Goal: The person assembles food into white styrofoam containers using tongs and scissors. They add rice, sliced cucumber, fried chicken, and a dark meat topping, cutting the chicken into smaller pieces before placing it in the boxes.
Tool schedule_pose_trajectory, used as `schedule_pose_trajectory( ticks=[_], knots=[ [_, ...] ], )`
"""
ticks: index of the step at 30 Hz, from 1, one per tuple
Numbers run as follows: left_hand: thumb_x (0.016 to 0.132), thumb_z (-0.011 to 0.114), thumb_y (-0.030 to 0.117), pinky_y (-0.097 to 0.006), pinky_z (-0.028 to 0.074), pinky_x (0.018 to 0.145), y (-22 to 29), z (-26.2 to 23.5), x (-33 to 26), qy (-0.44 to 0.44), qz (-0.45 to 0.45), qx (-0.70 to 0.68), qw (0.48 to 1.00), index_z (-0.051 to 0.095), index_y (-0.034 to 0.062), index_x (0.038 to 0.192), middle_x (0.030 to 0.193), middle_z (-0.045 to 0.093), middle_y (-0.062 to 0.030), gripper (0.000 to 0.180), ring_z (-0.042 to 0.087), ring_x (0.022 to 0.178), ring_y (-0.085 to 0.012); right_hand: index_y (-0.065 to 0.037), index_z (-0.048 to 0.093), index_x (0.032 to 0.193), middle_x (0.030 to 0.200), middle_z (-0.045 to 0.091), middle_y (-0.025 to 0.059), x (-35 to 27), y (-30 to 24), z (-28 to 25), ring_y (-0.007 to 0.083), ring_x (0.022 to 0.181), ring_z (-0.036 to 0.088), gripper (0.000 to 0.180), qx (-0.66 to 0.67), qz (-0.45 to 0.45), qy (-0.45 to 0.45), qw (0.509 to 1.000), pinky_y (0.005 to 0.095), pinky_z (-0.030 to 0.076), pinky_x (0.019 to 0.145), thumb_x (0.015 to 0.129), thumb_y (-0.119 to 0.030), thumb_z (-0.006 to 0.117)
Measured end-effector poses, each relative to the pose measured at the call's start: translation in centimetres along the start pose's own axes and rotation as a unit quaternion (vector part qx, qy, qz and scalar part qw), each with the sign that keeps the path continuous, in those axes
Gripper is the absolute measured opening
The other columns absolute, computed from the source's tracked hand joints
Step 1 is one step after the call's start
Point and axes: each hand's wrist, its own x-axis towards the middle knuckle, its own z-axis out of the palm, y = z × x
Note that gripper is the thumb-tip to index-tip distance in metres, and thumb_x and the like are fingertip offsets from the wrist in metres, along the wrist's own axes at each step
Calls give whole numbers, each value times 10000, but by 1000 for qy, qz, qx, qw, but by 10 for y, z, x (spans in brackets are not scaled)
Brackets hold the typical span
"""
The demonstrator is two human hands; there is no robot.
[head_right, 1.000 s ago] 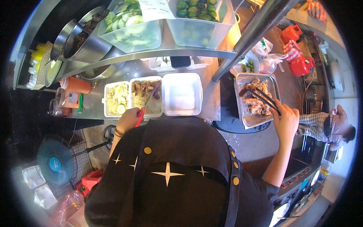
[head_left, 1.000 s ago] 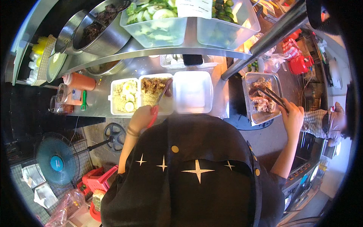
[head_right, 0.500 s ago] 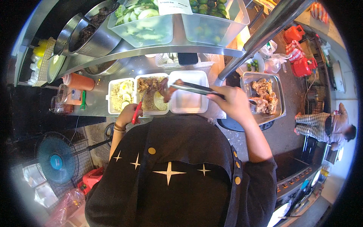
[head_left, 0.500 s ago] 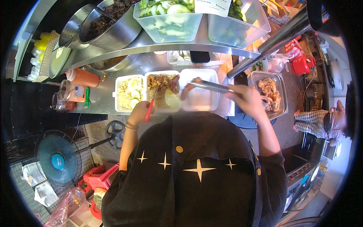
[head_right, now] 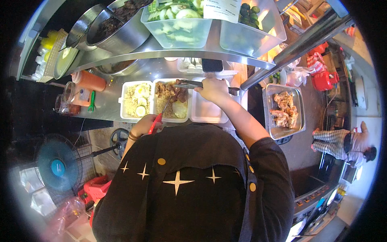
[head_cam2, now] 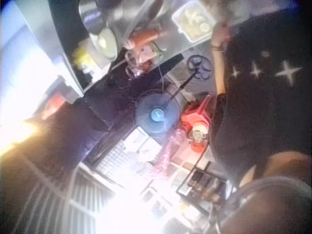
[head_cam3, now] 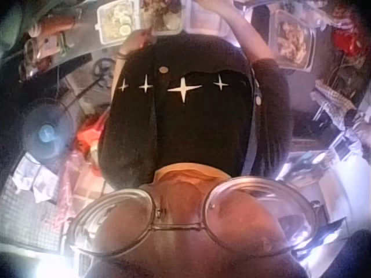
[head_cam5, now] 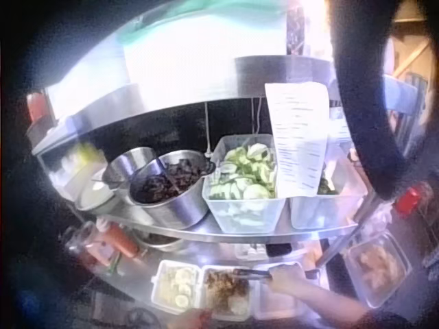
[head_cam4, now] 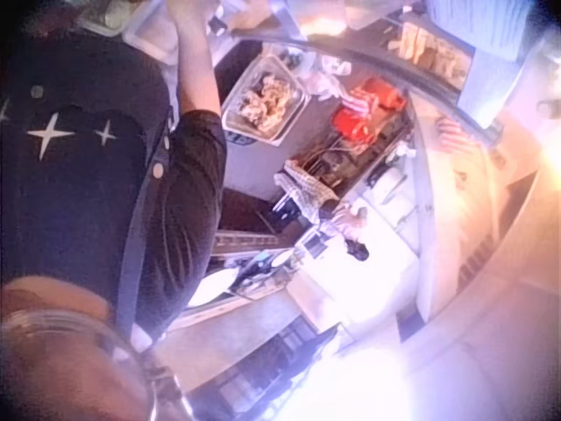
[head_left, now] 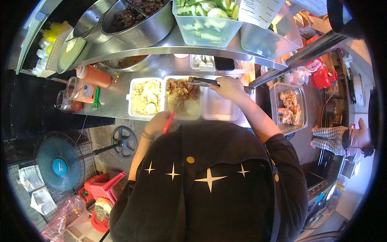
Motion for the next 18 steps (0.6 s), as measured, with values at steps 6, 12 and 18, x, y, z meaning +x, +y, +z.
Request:
schedule_pose_trajectory(
  ticks=[6, 12, 18],
  knots=[
    [717, 629, 303, -350, 475, 585, 8, -4, 2, -20, 4, 82, 996, 630, -28, 801, 664, 629, -135, 341, 617, 594, -239, -71, 609, 937, 819, 651, 162, -25, 7, 10, 337, 789, 638, 442, 42, 3, 82, 996, 477, 478, 687, 843, -495, 531],
    [856, 532, 386, -475, 455, 617, 3, 10, 13, 102, 53, 211, 971, 623, -41, 718, 707, 597, -264, 458, 593, 697, -433, -87, 609, 982, 795, 644, 180, -61, 18, 11, 362, 774, 632, 409, 121, 53, 71, 989, 458, 491, 688, 843, -467, 554],
    [902, 455, 393, -495, 453, 637, 79, -16, -47, 63, -2, 338, 939, 616, -29, 705, 710, 592, -265, 492, 596, 706, -428, -90, 631, 1064, 738, 633, 196, -125, 59, -16, 381, 758, 628, 404, 227, 137, 101, 959, 444, 475, 664, 823, -414, 613]
  ],
)
